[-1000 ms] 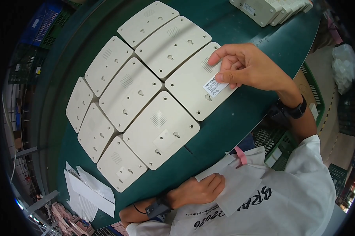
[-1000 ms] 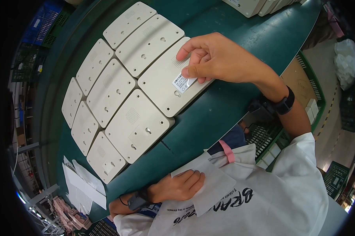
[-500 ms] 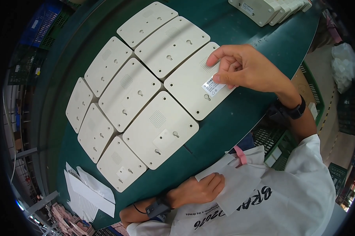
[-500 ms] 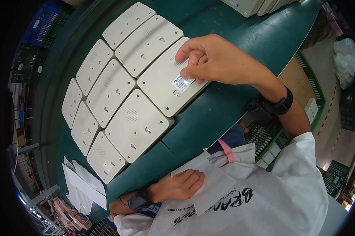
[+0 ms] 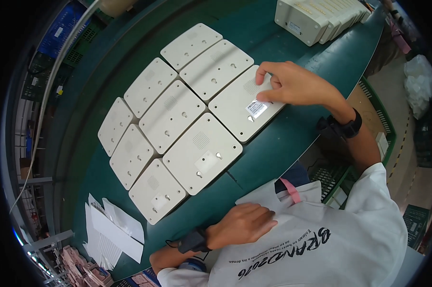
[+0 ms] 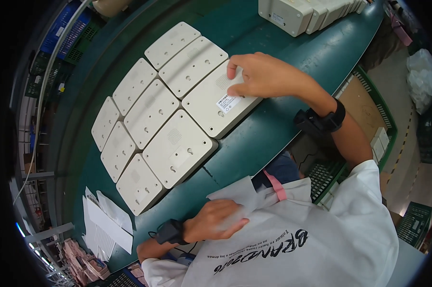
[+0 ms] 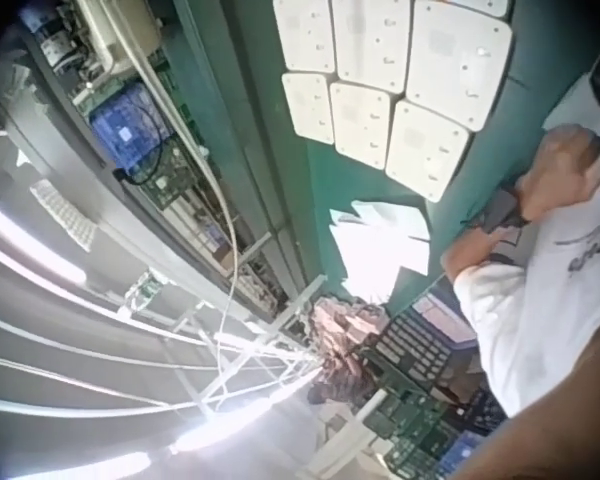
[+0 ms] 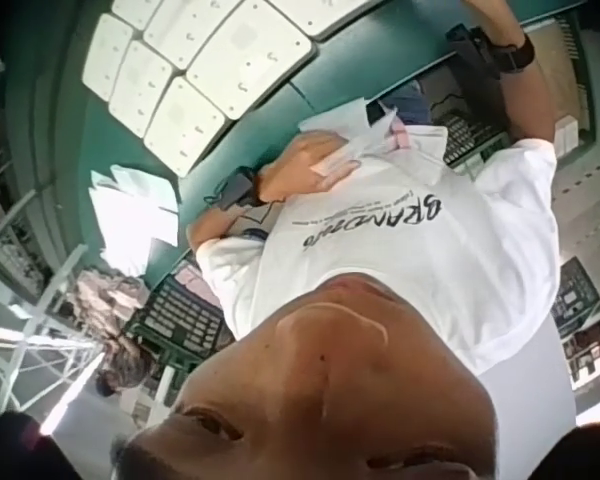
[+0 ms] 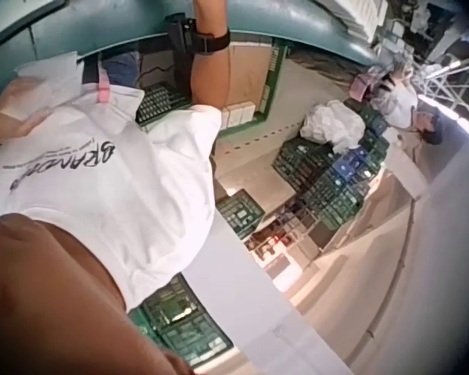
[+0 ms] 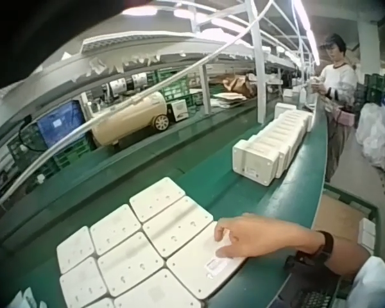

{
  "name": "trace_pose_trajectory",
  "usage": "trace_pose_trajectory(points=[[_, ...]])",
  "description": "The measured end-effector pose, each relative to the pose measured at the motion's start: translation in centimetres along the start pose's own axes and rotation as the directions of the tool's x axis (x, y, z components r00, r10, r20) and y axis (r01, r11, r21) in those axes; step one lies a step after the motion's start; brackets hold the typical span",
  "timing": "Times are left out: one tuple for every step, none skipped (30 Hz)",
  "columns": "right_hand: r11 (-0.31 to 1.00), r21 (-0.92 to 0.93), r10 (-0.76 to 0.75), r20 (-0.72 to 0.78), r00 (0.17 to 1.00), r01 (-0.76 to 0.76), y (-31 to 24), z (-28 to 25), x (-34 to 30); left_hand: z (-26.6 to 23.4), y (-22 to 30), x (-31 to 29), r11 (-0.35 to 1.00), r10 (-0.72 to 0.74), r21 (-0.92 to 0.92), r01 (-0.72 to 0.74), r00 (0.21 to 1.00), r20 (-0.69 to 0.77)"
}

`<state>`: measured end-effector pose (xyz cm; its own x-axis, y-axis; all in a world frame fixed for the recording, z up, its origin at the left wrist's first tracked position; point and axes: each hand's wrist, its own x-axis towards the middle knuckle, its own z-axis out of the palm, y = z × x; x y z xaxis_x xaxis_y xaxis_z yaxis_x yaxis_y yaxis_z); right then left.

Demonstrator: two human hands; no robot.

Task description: The person takes white plastic devices from a green crate and places them on a green table. They then peel stickers from a sheet and apply them to the back of each device before pressing small white pads onto the corners.

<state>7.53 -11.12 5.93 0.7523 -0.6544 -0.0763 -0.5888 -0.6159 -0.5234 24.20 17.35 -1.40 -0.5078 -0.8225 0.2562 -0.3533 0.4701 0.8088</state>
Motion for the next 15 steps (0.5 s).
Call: trace_pose_trajectory(points=[[0.988, 0.127, 0.083, 0.022, 0.996, -0.085, 0.1, -0.2, 0.0, -0.3, 0.6, 0.1, 1.000, 0.010, 0.007, -0.010, 1.000, 0.002], [0.953, 0.250, 0.160, 0.058, 0.985, -0.169, 0.1, -0.3, -0.1, -0.7, 1.6, 0.0, 0.963, -0.170, -0.228, 0.142, 0.979, -0.109], [0.896, 0.372, 0.222, 0.103, 0.970, -0.245, -0.1, -0.4, -0.4, -1.0, 2.6, -0.3, 0.848, -0.367, -0.466, 0.252, 0.914, -0.174], [0.899, 0.365, 0.214, 0.119, 0.970, -0.243, -0.6, -0.2, -0.8, -1.4, 3.4, -0.6, 0.663, -0.562, -0.683, 0.306, 0.806, -0.184], [0.938, 0.337, 0.107, -0.047, 0.993, -0.085, -1.3, 0.1, -1.5, -1.8, 4.0, -0.9, 0.659, -0.576, -0.687, 0.307, 0.793, -0.199], [0.964, 0.267, 0.051, -0.161, 0.986, -0.006, -2.2, 0.7, -1.9, -2.2, 4.5, -1.3, 0.514, -0.673, -0.817, 0.261, 0.713, -0.196], [0.913, 0.398, -0.015, -0.171, 0.985, 0.083, -3.3, 1.4, -3.1, -2.3, 4.9, -1.8, 0.358, -0.760, -0.921, 0.154, 0.621, -0.191], [0.858, 0.498, -0.058, -0.151, 0.987, 0.126, -4.7, 1.9, -5.1, -2.0, 5.3, -2.1, 0.345, -0.798, -0.924, 0.163, 0.570, -0.197], [0.847, 0.463, -0.214, -0.152, 0.965, 0.261, -5.9, 2.8, -6.3, -1.7, 5.4, -2.4, 0.375, -0.802, -0.920, 0.118, 0.539, -0.258], [0.795, 0.424, -0.402, -0.169, 0.900, 0.434, -6.9, 3.5, -7.1, -1.2, 5.6, -2.6, 0.405, -0.803, -0.911, 0.078, 0.508, -0.313], [0.777, 0.452, -0.422, -0.141, 0.896, 0.437, -7.8, 4.5, -7.8, -0.7, 5.6, -2.7, 0.439, -0.796, -0.897, 0.043, 0.483, -0.366], [0.762, 0.415, -0.477, -0.158, 0.865, 0.496, -8.6, 5.5, -8.3, -0.2, 5.6, -2.8, 0.440, -0.807, -0.897, 0.038, 0.456, -0.376], [0.747, 0.372, -0.526, -0.177, 0.832, 0.552, -9.3, 6.3, -8.6, 0.4, 5.5, -2.8, 0.472, -0.802, -0.882, -0.002, 0.414, -0.430], [0.730, 0.322, -0.572, -0.196, 0.797, 0.603, -9.7, 6.9, -8.7, 0.9, 5.4, -2.8, 0.502, -0.792, -0.864, -0.043, 0.377, -0.480], [0.727, 0.324, -0.578, -0.186, 0.794, 0.605, -9.9, 7.4, -8.6, 1.3, 5.3, -2.8, 0.530, -0.774, -0.841, -0.109, 0.342, -0.532]])
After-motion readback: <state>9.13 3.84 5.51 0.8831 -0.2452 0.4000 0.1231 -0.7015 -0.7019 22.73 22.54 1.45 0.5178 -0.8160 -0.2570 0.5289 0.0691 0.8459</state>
